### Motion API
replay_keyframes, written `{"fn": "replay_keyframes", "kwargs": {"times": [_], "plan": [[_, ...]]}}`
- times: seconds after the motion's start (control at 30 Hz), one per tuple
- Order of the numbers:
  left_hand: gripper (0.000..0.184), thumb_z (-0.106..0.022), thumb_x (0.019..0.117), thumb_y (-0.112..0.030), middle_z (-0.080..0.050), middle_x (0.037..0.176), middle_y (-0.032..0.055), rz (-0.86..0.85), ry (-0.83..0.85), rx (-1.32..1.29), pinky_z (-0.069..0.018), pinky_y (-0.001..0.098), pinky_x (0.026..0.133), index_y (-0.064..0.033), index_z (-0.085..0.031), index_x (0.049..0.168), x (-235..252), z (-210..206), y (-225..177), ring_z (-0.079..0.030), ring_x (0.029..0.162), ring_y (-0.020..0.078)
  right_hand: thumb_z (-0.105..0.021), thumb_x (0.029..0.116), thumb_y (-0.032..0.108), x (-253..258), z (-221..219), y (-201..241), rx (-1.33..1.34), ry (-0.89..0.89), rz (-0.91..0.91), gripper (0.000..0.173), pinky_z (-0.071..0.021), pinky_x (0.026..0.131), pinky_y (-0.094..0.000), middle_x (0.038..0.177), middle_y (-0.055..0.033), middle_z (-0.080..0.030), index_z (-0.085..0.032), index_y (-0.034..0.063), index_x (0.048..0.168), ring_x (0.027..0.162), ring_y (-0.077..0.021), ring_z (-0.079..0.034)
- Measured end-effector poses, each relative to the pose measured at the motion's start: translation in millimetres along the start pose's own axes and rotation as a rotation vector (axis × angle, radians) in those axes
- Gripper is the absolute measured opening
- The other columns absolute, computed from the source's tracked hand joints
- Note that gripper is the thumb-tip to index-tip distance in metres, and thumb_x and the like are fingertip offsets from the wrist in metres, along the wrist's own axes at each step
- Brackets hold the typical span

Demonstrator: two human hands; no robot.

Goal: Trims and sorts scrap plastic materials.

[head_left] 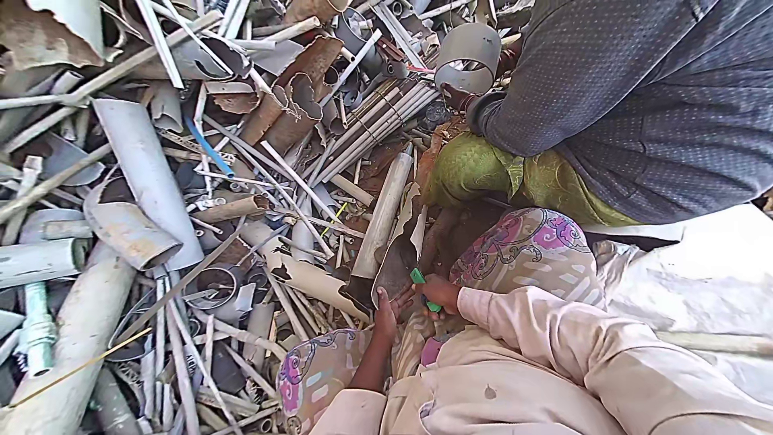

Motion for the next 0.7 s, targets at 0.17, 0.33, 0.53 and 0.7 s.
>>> {"fn": "replay_keyframes", "kwargs": {"times": [0.17,0.33,0.53,0.7], "plan": [[0.086,0.012,0.1020,-0.054,-0.057,0.136,0.0278,-0.038,-0.091,-0.152,-0.0554,0.0369,0.091,0.0081,-0.022,0.150,-1,2,-10,-0.068,0.112,0.0273,-0.042,0.1131,0.036,-4,-6,-1,-0.030,0.060,0.035,0.032,-0.0480,0.046,-0.0273,0.072,-0.0056,-0.053,-0.046,0.0054,0.122,0.048,-0.0142,-0.054],[0.080,0.007,0.1042,-0.053,-0.062,0.122,0.0233,-0.036,-0.133,-0.229,-0.0578,0.0345,0.082,0.0065,-0.024,0.148,-1,2,-14,-0.070,0.094,0.0221,-0.041,0.1133,0.034,-19,-16,12,0.021,0.093,0.092,0.030,-0.0474,0.043,-0.0263,0.069,-0.0055,-0.055,-0.046,0.0060,0.122,0.046,-0.0140,-0.055],[0.086,0.009,0.1027,-0.057,-0.064,0.123,0.0244,-0.022,-0.128,-0.268,-0.0567,0.0359,0.085,0.0069,-0.027,0.147,0,3,-16,-0.070,0.098,0.0245,-0.043,0.1127,0.036,-17,-11,7,-0.068,0.082,0.049,0.031,-0.0466,0.044,-0.0261,0.071,-0.0050,-0.054,-0.047,0.0066,0.122,0.047,-0.0133,-0.053],[0.092,0.010,0.1004,-0.061,-0.061,0.130,0.0281,0.005,-0.154,-0.340,-0.0556,0.0391,0.090,0.0070,-0.028,0.150,3,10,-13,-0.069,0.107,0.0299,-0.045,0.1123,0.035,-13,-4,3,-0.160,0.097,0.064,0.034,-0.0486,0.047,-0.0278,0.075,-0.0063,-0.054,-0.048,0.0044,0.125,0.049,-0.0144,-0.054]]}}
Point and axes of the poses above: each hand's wrist, its own x-axis towards the middle knuckle, its own z-axis out of the back of the hand, y = z × x, the point moved 5 cm from there along x, towards the middle knuckle
